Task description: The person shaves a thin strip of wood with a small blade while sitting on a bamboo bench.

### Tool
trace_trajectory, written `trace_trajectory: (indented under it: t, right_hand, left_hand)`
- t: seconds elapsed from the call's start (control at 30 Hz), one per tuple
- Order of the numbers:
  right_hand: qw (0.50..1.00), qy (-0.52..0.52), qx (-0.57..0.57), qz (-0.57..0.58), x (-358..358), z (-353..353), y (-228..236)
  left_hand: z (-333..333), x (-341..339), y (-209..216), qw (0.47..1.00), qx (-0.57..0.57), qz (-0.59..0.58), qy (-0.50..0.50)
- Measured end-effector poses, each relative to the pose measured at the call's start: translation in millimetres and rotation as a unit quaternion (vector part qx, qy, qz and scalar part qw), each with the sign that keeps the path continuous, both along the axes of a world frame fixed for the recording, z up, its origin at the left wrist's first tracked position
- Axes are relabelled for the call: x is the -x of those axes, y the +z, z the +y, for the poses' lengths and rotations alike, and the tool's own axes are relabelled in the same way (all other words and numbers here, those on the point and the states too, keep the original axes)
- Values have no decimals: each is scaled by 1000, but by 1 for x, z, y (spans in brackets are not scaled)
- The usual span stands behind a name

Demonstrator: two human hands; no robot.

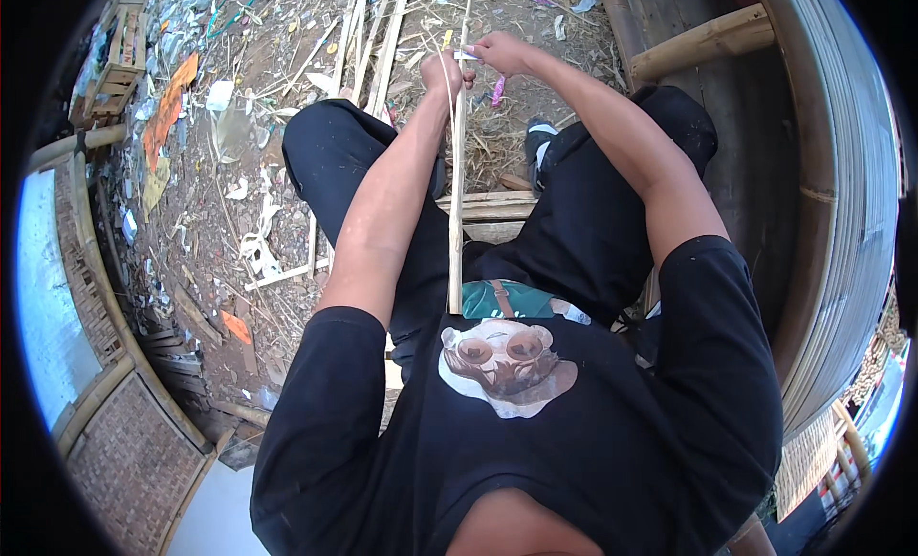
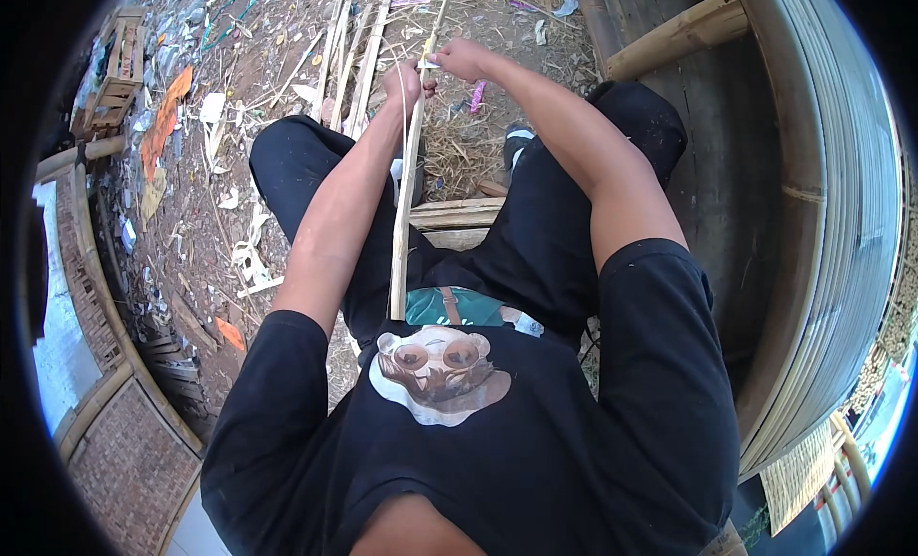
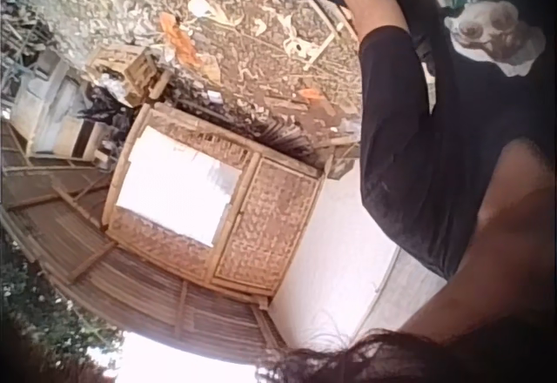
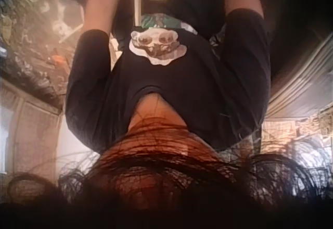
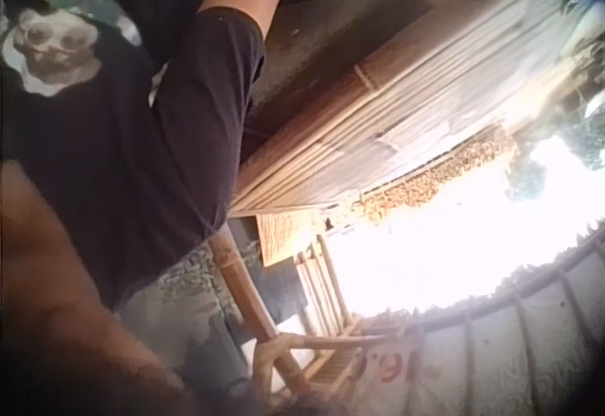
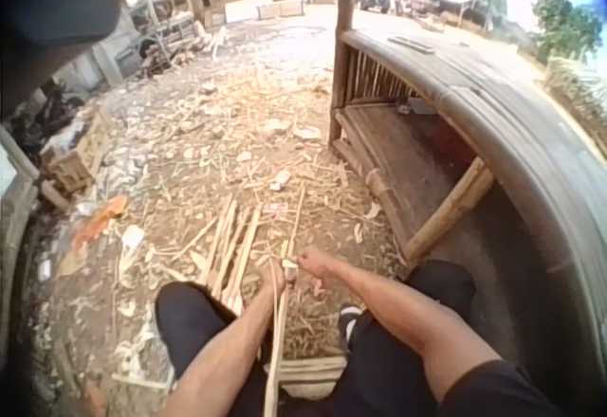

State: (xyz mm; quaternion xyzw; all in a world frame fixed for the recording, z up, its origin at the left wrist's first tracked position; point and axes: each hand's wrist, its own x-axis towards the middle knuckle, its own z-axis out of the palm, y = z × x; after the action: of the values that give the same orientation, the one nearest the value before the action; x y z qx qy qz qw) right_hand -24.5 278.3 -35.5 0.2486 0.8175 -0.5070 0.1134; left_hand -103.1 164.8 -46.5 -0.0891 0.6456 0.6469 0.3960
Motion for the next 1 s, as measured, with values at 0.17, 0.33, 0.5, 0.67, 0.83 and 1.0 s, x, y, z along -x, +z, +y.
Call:
trace_trajectory:
  t: [0.17,0.33,0.5,0.67,0.83,1.0]
  right_hand:
    - [994,11,-88,58,-9,5,-7]
    - [994,31,-97,49,-20,-20,-2]
    - [1000,-10,-8,10,-38,-21,-17]
    - [999,41,-35,-6,-33,-24,-7]
    - [1000,27,-16,0,-31,-21,0]
    - [999,44,-21,-14,-31,-24,5]
  left_hand:
    - [2,-20,-3,997,9,73,-8]
    - [-18,-33,-16,996,29,87,-14]
    - [-21,-49,-7,995,30,71,-58]
    - [-36,-44,7,998,29,-4,-61]
    - [-36,-37,5,995,1,-30,-90]
    - [-43,-18,-4,981,33,73,-178]
